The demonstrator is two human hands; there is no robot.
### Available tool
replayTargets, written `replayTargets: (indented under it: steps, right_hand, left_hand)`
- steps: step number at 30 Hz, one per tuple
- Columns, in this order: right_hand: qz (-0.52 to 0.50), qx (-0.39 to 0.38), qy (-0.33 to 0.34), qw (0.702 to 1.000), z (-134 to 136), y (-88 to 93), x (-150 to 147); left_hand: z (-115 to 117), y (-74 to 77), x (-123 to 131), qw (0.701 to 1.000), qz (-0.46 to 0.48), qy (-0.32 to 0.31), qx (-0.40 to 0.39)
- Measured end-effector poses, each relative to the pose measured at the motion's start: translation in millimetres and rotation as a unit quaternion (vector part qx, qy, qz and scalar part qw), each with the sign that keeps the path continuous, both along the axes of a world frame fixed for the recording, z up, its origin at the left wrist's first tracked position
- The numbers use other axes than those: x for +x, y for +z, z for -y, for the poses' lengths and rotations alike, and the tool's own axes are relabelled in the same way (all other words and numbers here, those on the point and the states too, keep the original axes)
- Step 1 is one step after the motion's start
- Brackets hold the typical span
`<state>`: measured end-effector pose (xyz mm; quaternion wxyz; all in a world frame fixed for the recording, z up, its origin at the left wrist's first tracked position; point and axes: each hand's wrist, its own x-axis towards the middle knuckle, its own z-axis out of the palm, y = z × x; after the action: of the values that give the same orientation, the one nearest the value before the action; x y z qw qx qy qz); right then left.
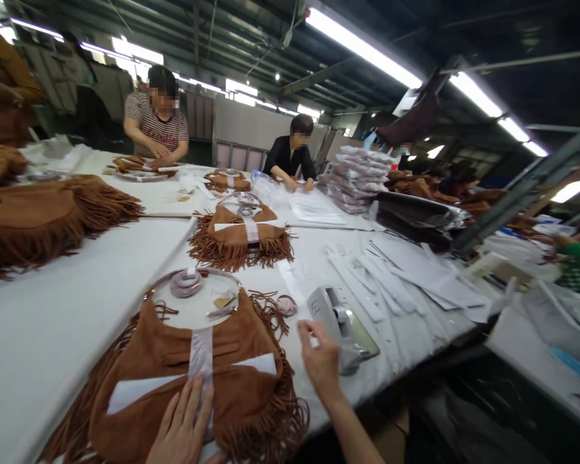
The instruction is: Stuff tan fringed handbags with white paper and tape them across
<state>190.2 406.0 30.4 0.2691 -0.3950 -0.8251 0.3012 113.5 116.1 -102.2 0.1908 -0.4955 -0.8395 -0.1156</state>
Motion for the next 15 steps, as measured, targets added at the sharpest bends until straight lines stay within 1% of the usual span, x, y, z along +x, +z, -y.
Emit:
replayTargets:
  steps: [1, 2, 3, 4, 6, 8, 12, 15]
  right_hand:
    - [0.007, -0.001, -0.072, 0.997, -29.5, 9.4, 22.7]
    - [0.017, -0.008, -0.114, 0.993, -57.0, 16.8, 44.2]
    - [0.033, -0.025, -0.135, 0.990, -80.9, 21.5, 63.1]
    - [0.052, -0.055, -0.139, 0.987, -99.9, 23.6, 78.5]
    - [0.074, -0.110, -0.126, 0.983, -122.0, 21.3, 98.2]
    - [0.074, -0.151, -0.103, 0.980, -127.4, 15.0, 105.3]
    - [0.041, -0.194, -0.068, 0.978, -123.4, 4.7, 104.8]
    - [0.010, -0.203, -0.073, 0.976, -123.8, 2.0, 109.0]
  left_hand:
    - [-0.2, -2.8, 0.3, 1.000, 0.004, 0.000, 0.005]
    - [-0.4, -4.6, 0.9, 1.000, 0.011, 0.001, 0.009]
    - [-0.6, -5.7, 1.8, 1.000, 0.019, 0.005, 0.011]
    - [-0.9, -6.4, 2.6, 1.000, 0.025, 0.007, 0.015]
    - [-1.5, -7.3, 3.7, 0.999, 0.033, 0.011, 0.020]
    - [-2.0, -8.7, 4.0, 0.999, 0.036, 0.015, 0.027]
    - [-2.1, -12.1, 3.3, 0.999, 0.037, 0.017, 0.026]
    - [-1.7, -12.9, 3.7, 0.999, 0.033, 0.014, 0.024]
